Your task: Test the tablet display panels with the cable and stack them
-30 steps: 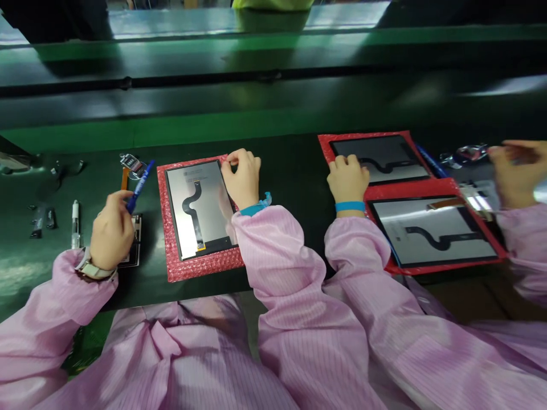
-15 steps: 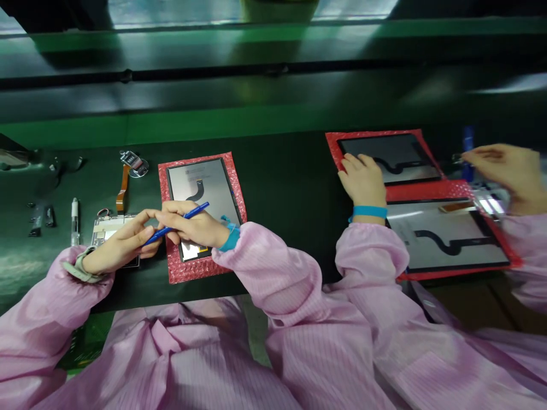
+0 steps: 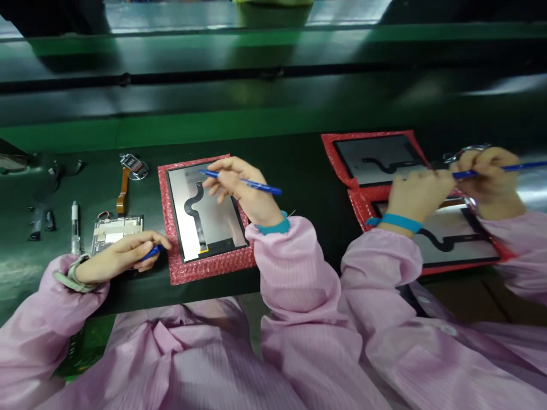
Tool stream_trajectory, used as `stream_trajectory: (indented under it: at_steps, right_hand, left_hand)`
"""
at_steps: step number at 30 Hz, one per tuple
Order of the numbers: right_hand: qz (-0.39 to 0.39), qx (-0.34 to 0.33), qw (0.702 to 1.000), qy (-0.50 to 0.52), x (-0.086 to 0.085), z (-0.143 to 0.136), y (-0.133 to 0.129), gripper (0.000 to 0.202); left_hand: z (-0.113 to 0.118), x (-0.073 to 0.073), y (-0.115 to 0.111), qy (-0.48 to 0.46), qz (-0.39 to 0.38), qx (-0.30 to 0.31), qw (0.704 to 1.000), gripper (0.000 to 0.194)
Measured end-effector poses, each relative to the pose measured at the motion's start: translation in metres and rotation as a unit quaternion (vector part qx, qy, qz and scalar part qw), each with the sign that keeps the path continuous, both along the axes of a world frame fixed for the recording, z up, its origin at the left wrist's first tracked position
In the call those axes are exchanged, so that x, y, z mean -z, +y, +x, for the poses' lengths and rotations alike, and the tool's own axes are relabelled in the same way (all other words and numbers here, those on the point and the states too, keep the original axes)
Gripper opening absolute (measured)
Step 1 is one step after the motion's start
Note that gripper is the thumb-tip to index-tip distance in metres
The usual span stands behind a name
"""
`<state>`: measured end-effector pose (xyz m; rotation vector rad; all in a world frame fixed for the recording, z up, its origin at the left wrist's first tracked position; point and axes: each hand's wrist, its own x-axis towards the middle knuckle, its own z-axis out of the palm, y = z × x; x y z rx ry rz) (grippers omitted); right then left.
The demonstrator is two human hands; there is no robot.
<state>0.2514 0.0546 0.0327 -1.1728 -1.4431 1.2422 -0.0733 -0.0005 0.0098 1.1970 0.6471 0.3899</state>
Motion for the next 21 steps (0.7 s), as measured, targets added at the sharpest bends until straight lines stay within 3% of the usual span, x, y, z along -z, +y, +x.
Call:
stream_trajectory:
  at_steps: [2,4,7,10,12,15,21]
  right_hand:
    - [0.011,-0.009,1.000,0.011,0.007,-0.039,-0.006,0.038]
    - [0.012,-0.005,1.000,0.011,0.018,-0.054,-0.018,0.025]
    - [-0.012,0.033,0.999,0.010,0.038,-0.060,-0.044,0.014]
    - [-0.018,0.091,0.996,-0.007,0.059,-0.065,-0.069,0.022]
    - [0.017,0.149,0.988,-0.039,0.068,-0.068,-0.079,0.030]
    - [0.071,0.208,0.972,-0.080,0.075,-0.070,-0.083,0.037]
    - [0.071,0.192,0.973,-0.107,0.077,-0.068,-0.080,0.034]
  left_hand:
    - [0.006,0.000,-0.002,0.006,0.033,0.013,0.999,0.043]
    - [0.009,0.001,-0.005,0.006,0.044,0.005,0.999,0.044]
    - [0.008,0.008,-0.007,0.006,0.044,-0.013,0.999,0.044]
    - [0.008,0.013,-0.007,-0.002,0.041,-0.013,0.999,0.044]
    - [0.009,0.015,-0.006,-0.001,0.040,-0.005,0.999,0.043]
    - [0.011,0.014,-0.006,0.002,0.037,0.008,0.999,0.044]
    - [0.011,0.011,-0.006,0.006,0.032,0.005,0.999,0.046]
